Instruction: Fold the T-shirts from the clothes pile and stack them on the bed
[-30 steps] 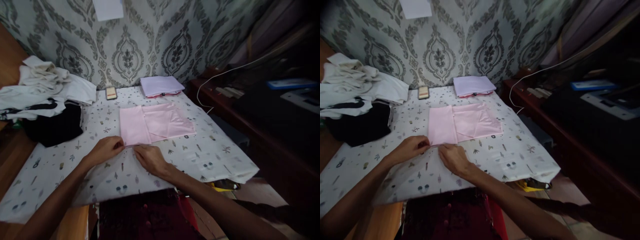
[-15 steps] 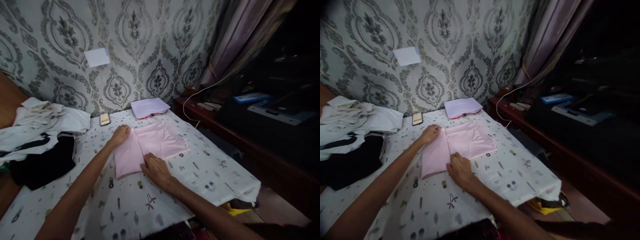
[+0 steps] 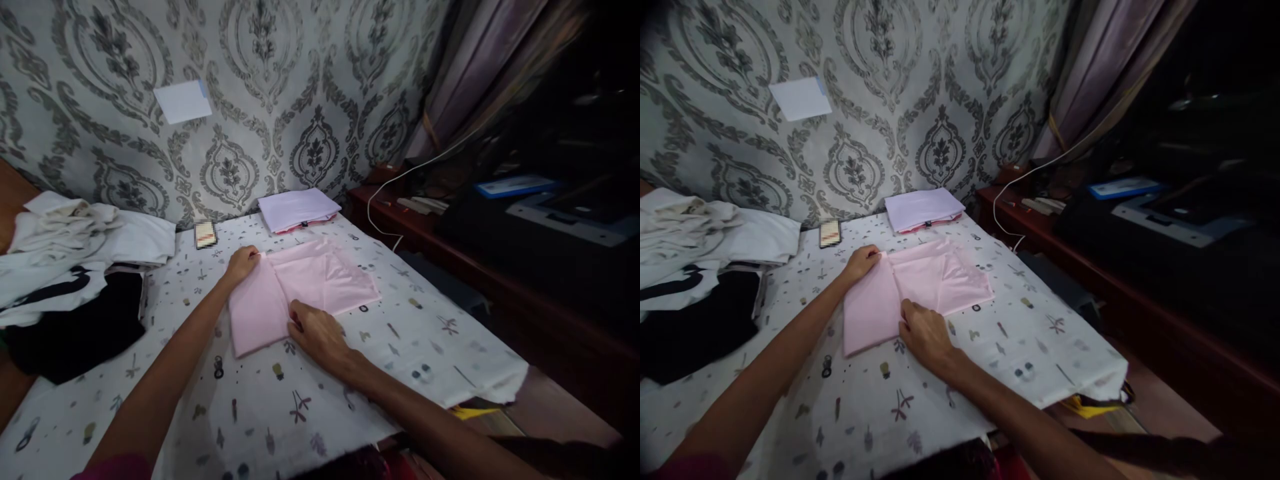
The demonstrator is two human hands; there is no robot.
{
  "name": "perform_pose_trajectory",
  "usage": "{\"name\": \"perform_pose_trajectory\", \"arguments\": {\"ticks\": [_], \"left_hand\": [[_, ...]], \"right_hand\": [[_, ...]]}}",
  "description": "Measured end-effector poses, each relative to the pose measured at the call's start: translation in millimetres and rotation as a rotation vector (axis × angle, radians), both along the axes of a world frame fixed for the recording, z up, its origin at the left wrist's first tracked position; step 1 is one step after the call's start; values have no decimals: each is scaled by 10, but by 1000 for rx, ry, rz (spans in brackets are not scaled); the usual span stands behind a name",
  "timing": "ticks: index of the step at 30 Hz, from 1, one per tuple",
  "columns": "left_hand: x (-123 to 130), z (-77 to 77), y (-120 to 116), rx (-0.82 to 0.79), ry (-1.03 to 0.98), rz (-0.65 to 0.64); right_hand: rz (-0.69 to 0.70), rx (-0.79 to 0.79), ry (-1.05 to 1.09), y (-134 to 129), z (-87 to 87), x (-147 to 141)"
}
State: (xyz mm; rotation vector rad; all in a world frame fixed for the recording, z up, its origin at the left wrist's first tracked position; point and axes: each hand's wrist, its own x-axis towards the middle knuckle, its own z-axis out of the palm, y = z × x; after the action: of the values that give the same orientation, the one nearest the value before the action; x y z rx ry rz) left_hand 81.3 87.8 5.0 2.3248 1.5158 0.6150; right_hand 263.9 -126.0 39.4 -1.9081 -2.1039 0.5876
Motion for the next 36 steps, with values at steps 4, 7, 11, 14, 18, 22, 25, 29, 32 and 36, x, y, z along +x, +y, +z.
{"name": "perform_pose_trajectory", "arguments": {"ticks": [4,7,11,14,18,22,25,29,32,36], "left_hand": [[-38,47,-77,36,0,27],[-160,141,-232,85,11,64],[-282,183,-701,141,105,39],[-273,40,-1232,158,197,-5],[-216,-290,-1845,222,307,-64],[-239,-397,-2202,286,270,-195],[-383,-223,-2335,235,71,-265],[-687,86,-2328,16,-225,11],[-830,195,-2331,-162,-225,118],[-796,181,-2444,-163,-99,59]], "right_hand": [[8,74,15,2,-50,61],[25,226,69,151,8,44],[204,370,129,623,29,-168],[306,335,23,1007,-88,-372],[271,233,-140,1296,-330,-495],[249,242,-189,1367,-465,-483],[260,236,-154,1368,-439,-453],[250,337,27,1205,-306,-375],[459,351,212,852,-174,-323],[843,206,261,335,-152,-346]]}}
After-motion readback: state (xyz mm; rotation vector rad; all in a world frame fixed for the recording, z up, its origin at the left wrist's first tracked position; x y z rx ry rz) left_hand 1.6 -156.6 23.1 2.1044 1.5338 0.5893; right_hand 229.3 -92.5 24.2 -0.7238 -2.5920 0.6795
